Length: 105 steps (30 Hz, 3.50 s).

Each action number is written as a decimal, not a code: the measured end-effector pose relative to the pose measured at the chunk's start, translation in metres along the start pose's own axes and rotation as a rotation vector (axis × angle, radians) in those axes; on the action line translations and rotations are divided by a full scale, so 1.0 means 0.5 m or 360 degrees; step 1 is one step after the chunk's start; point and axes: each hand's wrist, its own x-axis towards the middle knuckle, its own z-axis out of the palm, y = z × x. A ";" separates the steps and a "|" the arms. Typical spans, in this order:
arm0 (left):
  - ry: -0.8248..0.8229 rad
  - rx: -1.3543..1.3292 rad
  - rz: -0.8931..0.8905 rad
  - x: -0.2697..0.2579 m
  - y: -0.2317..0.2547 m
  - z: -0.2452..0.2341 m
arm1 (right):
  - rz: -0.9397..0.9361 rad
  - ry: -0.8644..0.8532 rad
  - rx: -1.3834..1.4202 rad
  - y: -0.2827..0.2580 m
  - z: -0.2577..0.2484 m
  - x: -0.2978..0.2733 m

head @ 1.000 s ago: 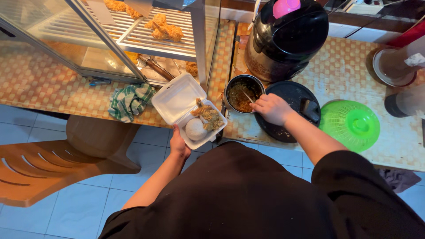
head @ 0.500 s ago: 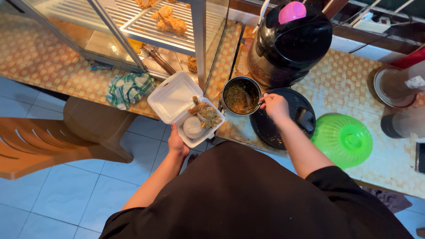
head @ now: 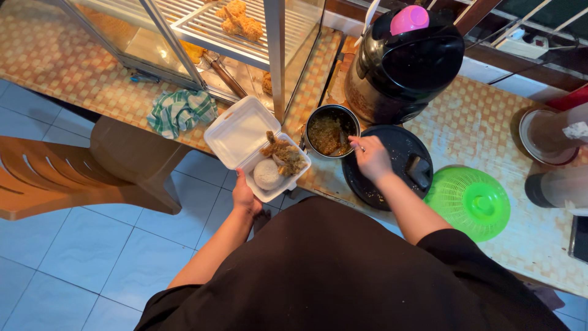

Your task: The person scoops a brown sauce from a metal pot into a white styrofoam container using a spoon. They then use tongs to place a fried item from a glass display case into the container. The container is closed at the end.

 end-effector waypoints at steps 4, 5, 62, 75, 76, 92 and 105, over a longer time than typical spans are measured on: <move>-0.0061 -0.0023 0.0027 0.002 -0.004 -0.002 | 0.0140 -0.0166 0.0216 -0.016 0.003 -0.041; -0.0066 -0.0025 0.0034 0.003 -0.002 -0.002 | 0.0143 -0.0217 0.0265 -0.012 -0.005 -0.048; -0.0112 0.0112 -0.0005 -0.014 0.036 0.035 | 0.1102 0.0249 0.0797 0.038 0.019 -0.077; -0.0164 0.0011 -0.0024 -0.026 -0.010 0.040 | 0.1724 0.0524 0.1885 0.140 -0.070 -0.116; -0.0143 0.0009 -0.0028 -0.028 -0.011 0.042 | 0.1622 0.0540 0.1822 0.135 -0.072 -0.120; -0.0099 -0.0017 0.0023 -0.029 -0.061 0.067 | 0.1482 0.0574 0.1568 0.112 -0.125 -0.096; 0.0043 -0.0072 0.0046 -0.048 -0.090 0.040 | 0.0201 0.0234 0.0371 -0.022 -0.138 -0.097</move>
